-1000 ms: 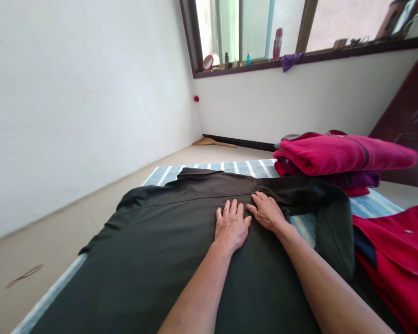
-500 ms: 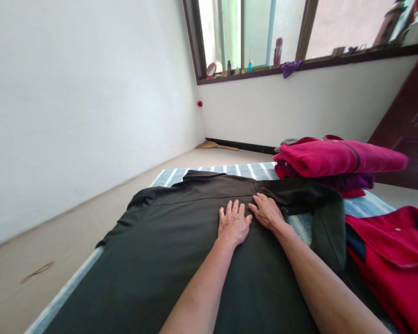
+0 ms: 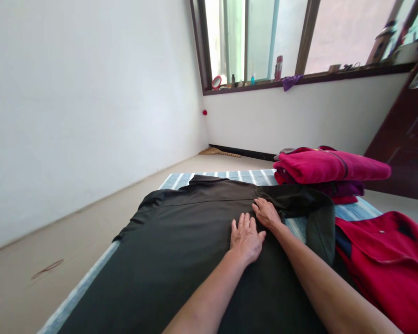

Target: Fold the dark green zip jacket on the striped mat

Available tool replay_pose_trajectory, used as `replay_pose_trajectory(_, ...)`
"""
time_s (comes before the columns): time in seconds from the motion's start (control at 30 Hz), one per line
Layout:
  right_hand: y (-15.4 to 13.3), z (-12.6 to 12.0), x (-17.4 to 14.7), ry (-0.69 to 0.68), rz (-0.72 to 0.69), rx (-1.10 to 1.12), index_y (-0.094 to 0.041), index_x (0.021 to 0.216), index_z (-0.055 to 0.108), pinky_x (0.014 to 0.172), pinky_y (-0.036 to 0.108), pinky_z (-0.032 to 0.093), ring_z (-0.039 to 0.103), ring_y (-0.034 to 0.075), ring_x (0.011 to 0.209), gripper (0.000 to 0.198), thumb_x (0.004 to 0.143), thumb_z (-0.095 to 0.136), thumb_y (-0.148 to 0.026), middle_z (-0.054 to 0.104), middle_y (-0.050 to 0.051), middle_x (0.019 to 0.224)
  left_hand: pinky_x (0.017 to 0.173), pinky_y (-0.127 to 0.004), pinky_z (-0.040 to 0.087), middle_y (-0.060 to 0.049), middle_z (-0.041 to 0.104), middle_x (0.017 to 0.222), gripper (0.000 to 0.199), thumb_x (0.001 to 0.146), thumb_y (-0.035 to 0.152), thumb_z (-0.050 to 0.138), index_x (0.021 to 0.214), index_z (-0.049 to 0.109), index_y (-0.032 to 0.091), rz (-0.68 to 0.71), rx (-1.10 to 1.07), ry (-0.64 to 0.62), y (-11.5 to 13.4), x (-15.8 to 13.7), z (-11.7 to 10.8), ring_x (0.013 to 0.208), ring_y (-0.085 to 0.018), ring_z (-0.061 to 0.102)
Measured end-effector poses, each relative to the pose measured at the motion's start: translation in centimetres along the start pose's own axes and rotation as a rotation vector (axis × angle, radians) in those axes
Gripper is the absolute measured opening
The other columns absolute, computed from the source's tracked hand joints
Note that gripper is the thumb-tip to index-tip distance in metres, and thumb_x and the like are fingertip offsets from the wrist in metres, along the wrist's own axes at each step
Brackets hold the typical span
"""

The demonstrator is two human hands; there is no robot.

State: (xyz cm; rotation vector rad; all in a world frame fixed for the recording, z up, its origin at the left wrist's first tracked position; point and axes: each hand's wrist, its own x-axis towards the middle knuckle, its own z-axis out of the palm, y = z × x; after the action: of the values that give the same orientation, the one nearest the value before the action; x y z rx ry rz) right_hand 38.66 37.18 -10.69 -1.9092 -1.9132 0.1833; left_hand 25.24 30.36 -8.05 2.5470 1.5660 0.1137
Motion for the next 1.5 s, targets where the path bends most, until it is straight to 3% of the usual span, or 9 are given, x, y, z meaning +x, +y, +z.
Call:
replay_pose_trajectory(0.2, 0.0, -1.1, -0.1, 0.032, 0.011, 0.079, -0.016, 0.122, 0.057, 0.095, 0.029, 0.037, 0.053, 0.018, 0.113, 0.042, 0.093, 0.027, -0.024, 0.059, 0.010, 0.122, 0.114, -0.049, 0.009, -0.014, 0.014, 0.154, 0.078, 0.088, 0.062, 0.024, 0.145, 0.024, 0.009, 0.039, -0.026, -0.058, 0.9, -1.3, 1.1, 0.142, -0.025, 0.004)
replay_pose_trajectory(0.33, -2.2, -2.1, -1.5, 0.034, -0.079, 0.095, -0.017, 0.121, 0.056, 0.096, 0.027, 0.036, 0.052, 0.016, 0.114, 0.040, 0.094, 0.028, -0.024, 0.059, 0.008, 0.122, 0.113, -0.049, 0.009, -0.014, 0.016, 0.154, 0.077, 0.088, 0.060, 0.024, 0.145, 0.023, 0.009, 0.039, -0.039, -0.075, 0.8, -1.5, 0.6, 0.142, -0.026, 0.006)
replay_pose_trajectory(0.47, -3.5, -2.1, -4.0, -0.023, -0.148, 0.067, -0.019, 0.125, 0.053, 0.098, 0.027, 0.035, 0.049, 0.016, 0.118, 0.039, 0.095, 0.032, -0.033, 0.054, 0.007, 0.130, 0.114, -0.049, 0.009, -0.012, 0.018, 0.154, 0.074, 0.088, 0.057, 0.026, 0.147, 0.018, 0.013, 0.058, -0.079, -0.016, 1.3, -2.5, 0.1, 0.142, -0.026, 0.010)
replay_pose_trajectory(0.6, -1.8, -1.5, -6.0, -0.084, -0.060, -0.025, -0.010, 0.129, 0.050, 0.104, 0.039, 0.029, 0.037, 0.026, 0.130, 0.049, 0.093, 0.036, -0.042, 0.044, 0.017, 0.139, 0.114, -0.048, 0.008, -0.014, 0.017, 0.153, 0.078, 0.086, 0.059, 0.028, 0.145, 0.023, 0.008, 0.026, -0.109, -0.058, 2.0, -4.7, -0.2, 0.142, -0.025, 0.009)
replay_pose_trajectory(0.7, -0.5, -1.4, -6.5, -0.105, -0.017, -0.081, -0.007, 0.133, 0.044, 0.108, 0.041, 0.022, 0.027, 0.028, 0.136, 0.055, 0.093, 0.037, -0.044, 0.035, 0.019, 0.145, 0.115, -0.047, 0.006, -0.014, 0.014, 0.153, 0.079, 0.086, 0.061, 0.027, 0.144, 0.026, 0.007, 0.033, -0.128, -0.090, 2.4, -6.8, -0.5, 0.142, -0.025, 0.005)
replay_pose_trajectory(0.87, -1.0, -1.8, -7.0, -0.114, -0.026, -0.132, -0.009, 0.134, 0.043, 0.107, 0.039, 0.023, 0.029, 0.027, 0.135, 0.055, 0.094, 0.034, -0.045, 0.037, 0.018, 0.144, 0.115, -0.046, 0.004, -0.012, 0.009, 0.154, 0.078, 0.087, 0.062, 0.027, 0.145, 0.024, 0.009, 0.074, -0.218, -0.138, 3.3, -11.3, -1.1, 0.142, -0.024, 0.002)
replay_pose_trajectory(1.03, -1.5, -1.9, -9.5, -0.128, -0.006, -0.173, -0.008, 0.137, 0.040, 0.108, 0.041, 0.021, 0.027, 0.029, 0.136, 0.061, 0.092, 0.035, -0.049, 0.035, 0.019, 0.145, 0.116, -0.045, 0.002, -0.011, 0.008, 0.154, 0.081, 0.085, 0.066, 0.028, 0.146, 0.022, 0.011, 0.149, -0.303, -0.223, 4.5, -14.7, -1.2, 0.141, -0.024, -0.001)
replay_pose_trajectory(1.23, -1.0, -2.3, -11.0, -0.149, 0.031, -0.216, -0.003, 0.138, 0.038, 0.108, 0.041, 0.022, 0.026, 0.030, 0.136, 0.065, 0.093, 0.033, -0.051, 0.033, 0.021, 0.146, 0.116, -0.047, 0.001, -0.012, 0.006, 0.154, 0.081, 0.086, 0.064, 0.029, 0.146, 0.021, 0.010, 0.168, -0.323, -0.214, 5.1, -15.8, -0.6, 0.142, -0.024, -0.001)
replay_pose_trajectory(1.5, -2.9, -3.1, -14.3, -0.146, 0.005, -0.231, -0.007, 0.140, 0.036, 0.111, 0.042, 0.016, 0.021, 0.027, 0.138, 0.067, 0.092, 0.033, -0.052, 0.030, 0.018, 0.148, 0.116, -0.045, 0.003, -0.009, 0.009, 0.155, 0.077, 0.087, 0.064, 0.029, 0.147, 0.020, 0.017, 0.182, -0.353, -0.166, 5.5, -17.2, -0.9, 0.142, -0.022, 0.002)
